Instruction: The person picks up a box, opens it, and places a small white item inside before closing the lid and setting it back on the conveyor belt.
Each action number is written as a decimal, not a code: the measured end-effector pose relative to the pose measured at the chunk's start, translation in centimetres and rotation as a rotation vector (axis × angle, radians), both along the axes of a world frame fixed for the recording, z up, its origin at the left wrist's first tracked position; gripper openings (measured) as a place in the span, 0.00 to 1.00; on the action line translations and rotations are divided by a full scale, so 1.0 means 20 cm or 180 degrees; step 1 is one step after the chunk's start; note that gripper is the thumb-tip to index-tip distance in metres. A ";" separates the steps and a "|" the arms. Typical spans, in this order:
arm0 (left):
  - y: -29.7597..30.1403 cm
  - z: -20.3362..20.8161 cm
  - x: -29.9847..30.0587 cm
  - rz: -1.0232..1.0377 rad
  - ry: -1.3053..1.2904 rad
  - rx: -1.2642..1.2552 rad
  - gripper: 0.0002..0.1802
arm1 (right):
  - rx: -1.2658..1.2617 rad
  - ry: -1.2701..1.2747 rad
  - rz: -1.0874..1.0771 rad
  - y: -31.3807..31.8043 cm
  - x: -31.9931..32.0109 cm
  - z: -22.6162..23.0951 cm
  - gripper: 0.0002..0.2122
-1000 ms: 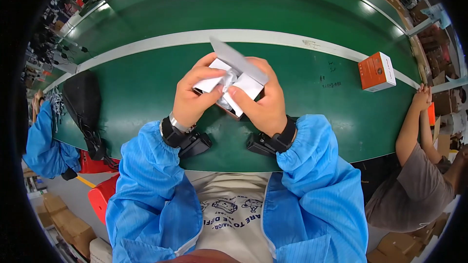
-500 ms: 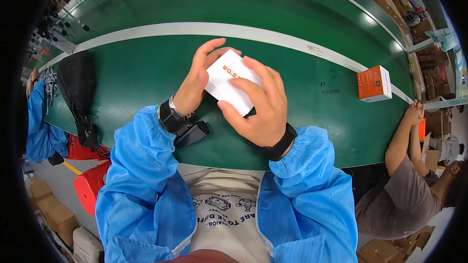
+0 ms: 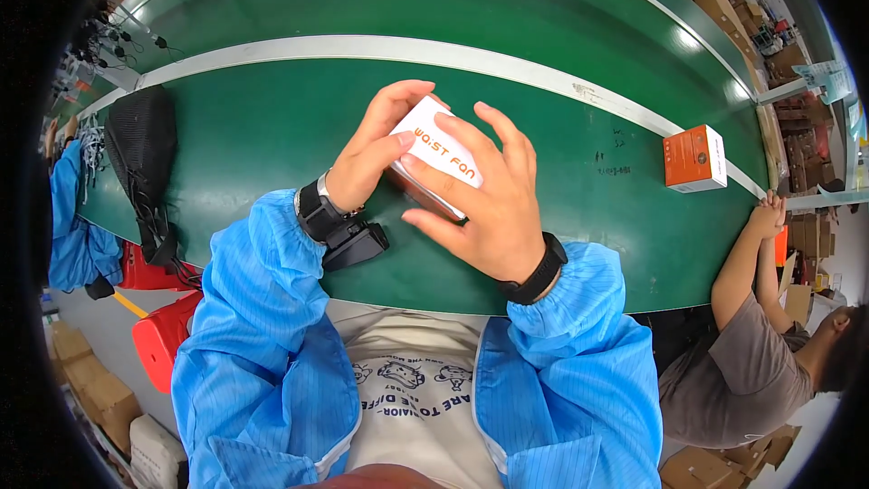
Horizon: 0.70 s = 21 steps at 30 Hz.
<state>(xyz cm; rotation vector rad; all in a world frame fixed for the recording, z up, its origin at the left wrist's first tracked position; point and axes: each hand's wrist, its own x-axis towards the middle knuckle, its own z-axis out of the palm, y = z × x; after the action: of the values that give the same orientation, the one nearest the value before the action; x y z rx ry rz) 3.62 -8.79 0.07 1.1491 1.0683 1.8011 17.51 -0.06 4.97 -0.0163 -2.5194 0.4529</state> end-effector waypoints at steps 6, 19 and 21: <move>0.05 -0.05 -0.01 0.0719 -0.0121 -0.0073 0.29 | -0.0054 0.0336 -0.0129 0.10 0.00 -0.07 0.16; 0.03 -0.14 -0.28 0.1577 -0.2171 -0.0281 0.22 | 0.0731 0.0954 -0.3251 0.99 0.43 -0.26 0.11; 0.03 -0.15 -0.31 0.1687 -0.2266 -0.0194 0.21 | 0.0955 0.0844 -0.3315 0.97 0.42 -0.23 0.12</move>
<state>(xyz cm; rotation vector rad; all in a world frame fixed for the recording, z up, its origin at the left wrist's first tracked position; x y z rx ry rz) -2.57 -8.16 -2.87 0.1188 1.0156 2.2970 25.84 19.31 0.45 -1.0126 -1.9437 -0.3253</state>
